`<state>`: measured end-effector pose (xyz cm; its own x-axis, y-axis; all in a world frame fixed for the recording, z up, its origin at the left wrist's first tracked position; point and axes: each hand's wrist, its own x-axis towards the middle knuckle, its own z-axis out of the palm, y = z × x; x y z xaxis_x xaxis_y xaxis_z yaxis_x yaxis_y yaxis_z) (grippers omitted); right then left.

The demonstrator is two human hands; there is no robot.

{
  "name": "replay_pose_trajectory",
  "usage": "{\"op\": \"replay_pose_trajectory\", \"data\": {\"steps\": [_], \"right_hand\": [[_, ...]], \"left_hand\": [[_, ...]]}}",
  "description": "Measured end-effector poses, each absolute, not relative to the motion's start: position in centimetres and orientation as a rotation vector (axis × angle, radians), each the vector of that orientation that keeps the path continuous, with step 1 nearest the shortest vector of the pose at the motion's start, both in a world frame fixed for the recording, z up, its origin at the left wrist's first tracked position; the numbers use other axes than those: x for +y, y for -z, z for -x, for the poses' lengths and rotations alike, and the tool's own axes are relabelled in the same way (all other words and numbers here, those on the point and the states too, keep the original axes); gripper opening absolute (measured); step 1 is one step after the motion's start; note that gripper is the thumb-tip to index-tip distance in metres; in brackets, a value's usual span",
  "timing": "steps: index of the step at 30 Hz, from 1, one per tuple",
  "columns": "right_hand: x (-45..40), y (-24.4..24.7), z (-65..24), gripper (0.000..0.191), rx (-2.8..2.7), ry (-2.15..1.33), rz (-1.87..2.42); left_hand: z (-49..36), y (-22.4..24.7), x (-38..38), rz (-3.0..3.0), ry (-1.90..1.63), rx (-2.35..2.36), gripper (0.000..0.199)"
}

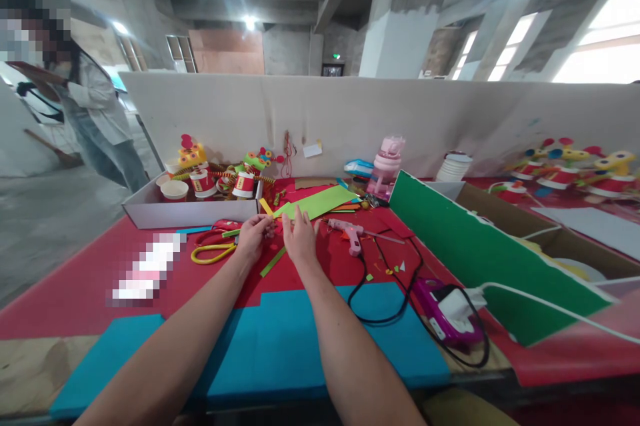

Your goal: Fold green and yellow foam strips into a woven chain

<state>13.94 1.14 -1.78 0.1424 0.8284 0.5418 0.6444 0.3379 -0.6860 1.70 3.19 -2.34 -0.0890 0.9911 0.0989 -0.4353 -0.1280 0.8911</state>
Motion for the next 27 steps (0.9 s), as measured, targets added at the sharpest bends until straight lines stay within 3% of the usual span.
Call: {"op": "replay_pose_trajectory", "data": {"steps": [6,13,18,21,27], "right_hand": [[1.26,1.71,-14.45,0.051,-1.475,-0.324,1.309],[0.83,1.49,-14.21,0.055,-1.569,-0.035,1.345],[1.03,1.61,-14.58,0.008,-1.514,-0.022,1.399],[1.00,1.50,-14.76,0.021,-1.543,-0.051,1.378],[0.59,0.91,-14.52,0.028,-1.530,-0.130,1.310]], "left_hand": [[-1.84,2.29,3.06,-0.931,-1.530,0.842,0.031],[-1.66,2.64,3.34,-0.954,-1.523,0.843,0.030],[-1.81,2.43,3.15,-0.935,-1.531,0.850,0.028],[-1.95,2.20,2.93,-0.939,-1.530,0.853,0.027],[-1.93,2.14,2.84,-0.938,-1.501,0.855,0.030]]}}
